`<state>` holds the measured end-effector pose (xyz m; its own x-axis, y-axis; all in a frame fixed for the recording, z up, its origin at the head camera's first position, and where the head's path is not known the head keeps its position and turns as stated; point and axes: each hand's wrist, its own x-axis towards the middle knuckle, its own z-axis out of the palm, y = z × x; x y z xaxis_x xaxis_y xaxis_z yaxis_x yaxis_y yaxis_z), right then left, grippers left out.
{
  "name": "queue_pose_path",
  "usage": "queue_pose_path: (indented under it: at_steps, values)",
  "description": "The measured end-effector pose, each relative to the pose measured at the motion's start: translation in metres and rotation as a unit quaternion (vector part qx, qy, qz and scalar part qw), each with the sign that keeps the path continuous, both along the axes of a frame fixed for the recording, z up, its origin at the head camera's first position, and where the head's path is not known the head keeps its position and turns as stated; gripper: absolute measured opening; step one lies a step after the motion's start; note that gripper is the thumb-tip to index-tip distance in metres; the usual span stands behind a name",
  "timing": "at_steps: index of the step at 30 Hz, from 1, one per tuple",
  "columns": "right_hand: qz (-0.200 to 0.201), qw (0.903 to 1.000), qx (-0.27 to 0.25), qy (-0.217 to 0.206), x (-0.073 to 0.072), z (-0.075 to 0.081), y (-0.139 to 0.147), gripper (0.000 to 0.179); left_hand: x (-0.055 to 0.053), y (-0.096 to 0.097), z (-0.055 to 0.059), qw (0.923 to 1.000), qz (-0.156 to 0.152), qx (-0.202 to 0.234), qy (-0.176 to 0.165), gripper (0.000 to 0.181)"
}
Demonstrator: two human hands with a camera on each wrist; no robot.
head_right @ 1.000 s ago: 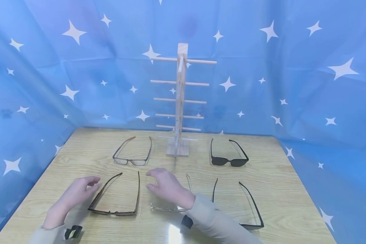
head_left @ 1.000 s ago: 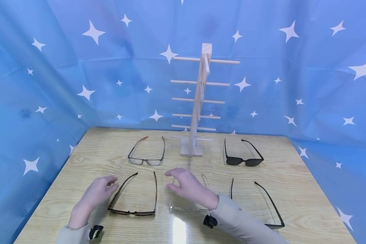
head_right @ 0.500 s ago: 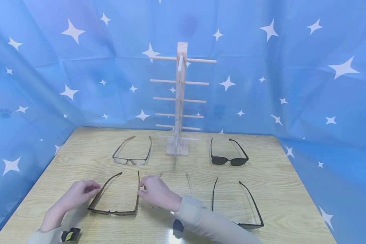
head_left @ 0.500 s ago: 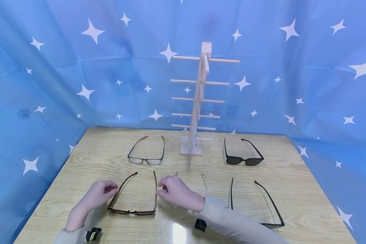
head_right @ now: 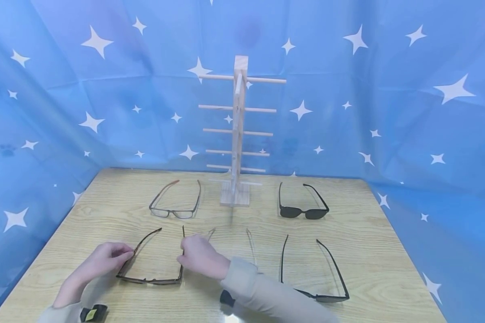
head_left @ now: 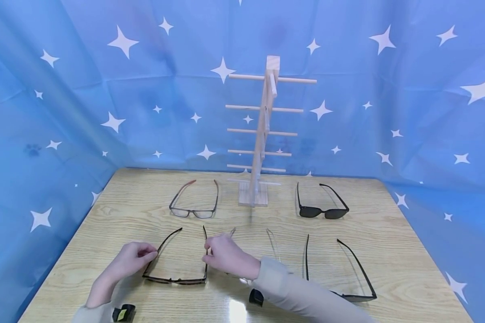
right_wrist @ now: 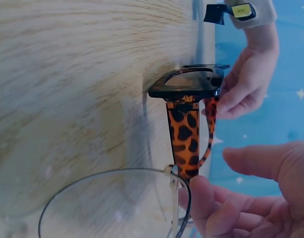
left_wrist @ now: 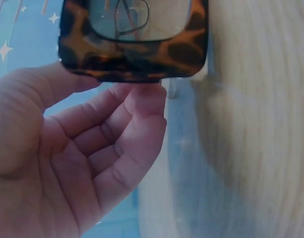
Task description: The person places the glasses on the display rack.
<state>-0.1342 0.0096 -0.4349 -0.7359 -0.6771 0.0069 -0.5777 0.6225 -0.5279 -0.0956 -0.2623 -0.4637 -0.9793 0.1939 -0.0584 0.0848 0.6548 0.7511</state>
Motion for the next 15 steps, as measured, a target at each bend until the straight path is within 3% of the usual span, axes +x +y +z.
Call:
queue_pose_path:
  at_steps: [8,12,15]
  values:
    - [-0.02,0.9985,-0.019,-0.047,0.001,-0.001,-0.007,0.01,0.003,-0.003,0.0,0.9977,-0.006,0.043,-0.053,0.018]
    - [-0.037,0.9961,-0.04,-0.069,0.0,-0.002,-0.01,0.016,0.005,-0.006,-0.002,0.9946,0.006,0.064,-0.081,0.02]
    - [-0.064,0.9891,-0.068,-0.114,-0.001,-0.004,-0.012,0.025,0.006,-0.01,-0.003,0.9932,0.007,0.077,-0.086,0.023]
